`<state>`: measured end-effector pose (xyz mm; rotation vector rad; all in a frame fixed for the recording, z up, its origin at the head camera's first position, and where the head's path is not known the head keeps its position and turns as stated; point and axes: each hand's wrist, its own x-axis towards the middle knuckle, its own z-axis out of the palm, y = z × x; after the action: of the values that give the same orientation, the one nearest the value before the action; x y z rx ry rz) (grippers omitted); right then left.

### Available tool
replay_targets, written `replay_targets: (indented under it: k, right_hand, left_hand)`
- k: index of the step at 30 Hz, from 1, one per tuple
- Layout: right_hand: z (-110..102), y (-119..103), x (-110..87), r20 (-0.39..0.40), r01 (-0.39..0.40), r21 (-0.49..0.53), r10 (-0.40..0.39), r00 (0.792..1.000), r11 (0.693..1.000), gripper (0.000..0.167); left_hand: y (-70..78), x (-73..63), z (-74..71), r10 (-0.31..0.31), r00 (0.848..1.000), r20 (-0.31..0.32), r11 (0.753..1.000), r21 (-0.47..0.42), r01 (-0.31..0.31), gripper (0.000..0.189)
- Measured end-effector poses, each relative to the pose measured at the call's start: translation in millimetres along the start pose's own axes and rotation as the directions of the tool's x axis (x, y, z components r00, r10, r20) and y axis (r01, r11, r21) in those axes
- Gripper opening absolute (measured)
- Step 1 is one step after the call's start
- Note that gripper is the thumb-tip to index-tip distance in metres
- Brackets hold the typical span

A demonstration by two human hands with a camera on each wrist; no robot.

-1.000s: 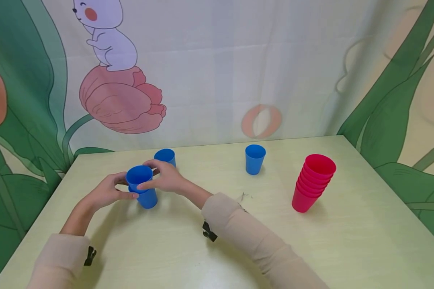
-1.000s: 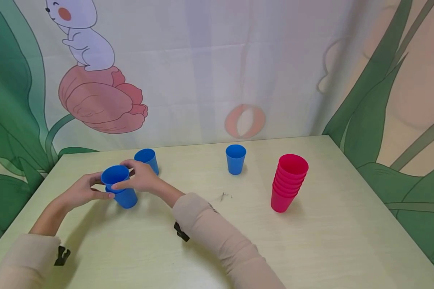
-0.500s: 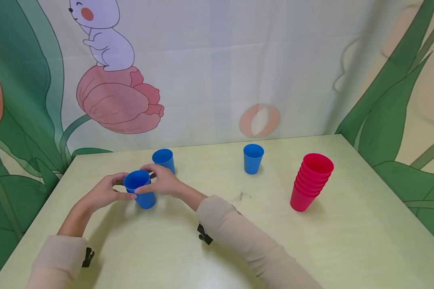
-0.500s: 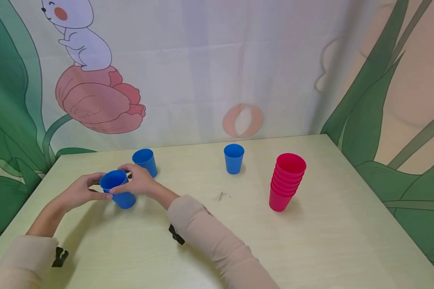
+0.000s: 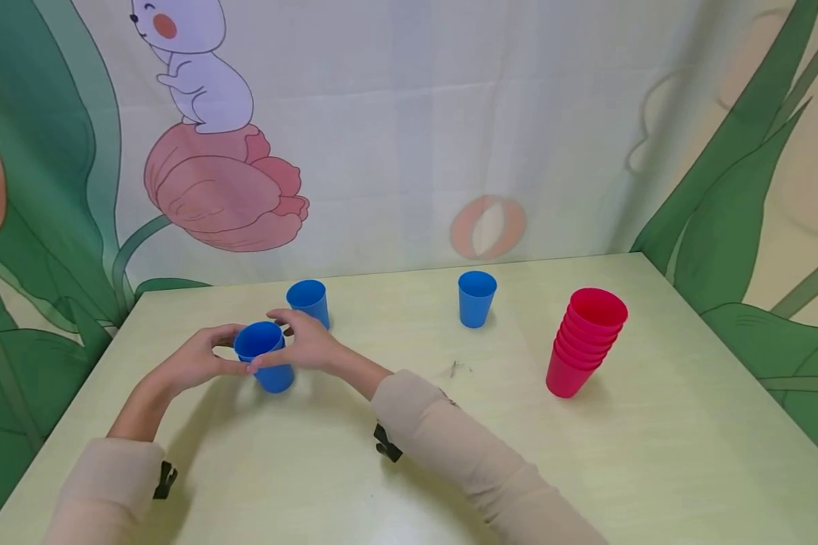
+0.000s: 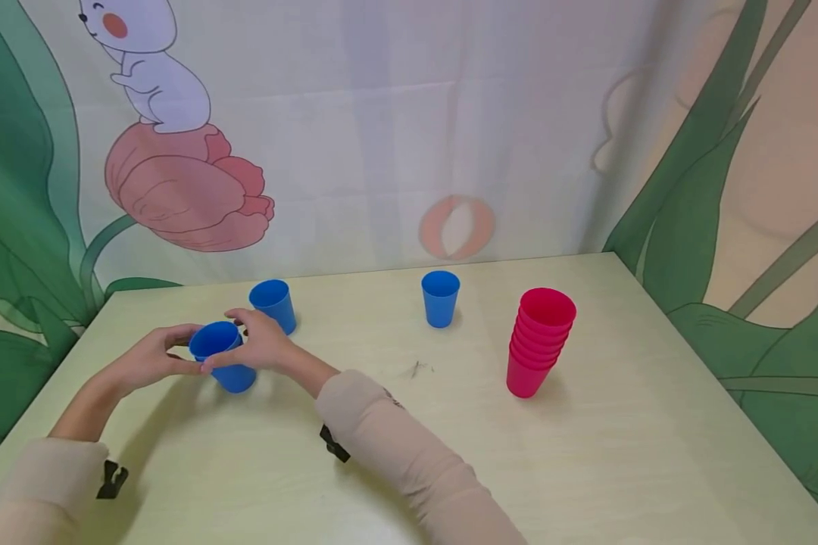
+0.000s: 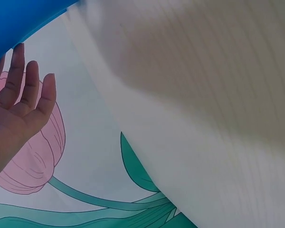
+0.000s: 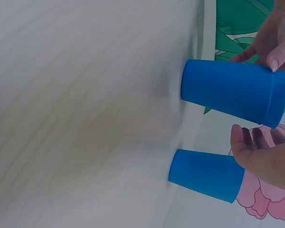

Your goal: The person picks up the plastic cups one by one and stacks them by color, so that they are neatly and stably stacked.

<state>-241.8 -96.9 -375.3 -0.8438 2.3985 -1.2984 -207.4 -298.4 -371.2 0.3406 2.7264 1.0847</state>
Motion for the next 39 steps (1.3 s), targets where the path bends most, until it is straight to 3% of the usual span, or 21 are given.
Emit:
replay_targets:
  k: [13, 39]
  right_hand:
    - [-24.8, 3.6, -20.5, -0.021, 0.04, 0.063, -0.039, 0.999, 0.997, 0.071]
    - [-57.3, 7.7, -64.4, -0.073, 0.079, 0.154, -0.068, 0.995, 0.985, 0.068]
  left_hand:
    - [3.2, -3.5, 3.0, -0.032, 0.999, -0.009, 0.999, -0.019, 0.032, 0.074]
    - [3.8, -1.5, 4.6, -0.027, 0.999, -0.019, 0.999, -0.024, 0.026, 0.075]
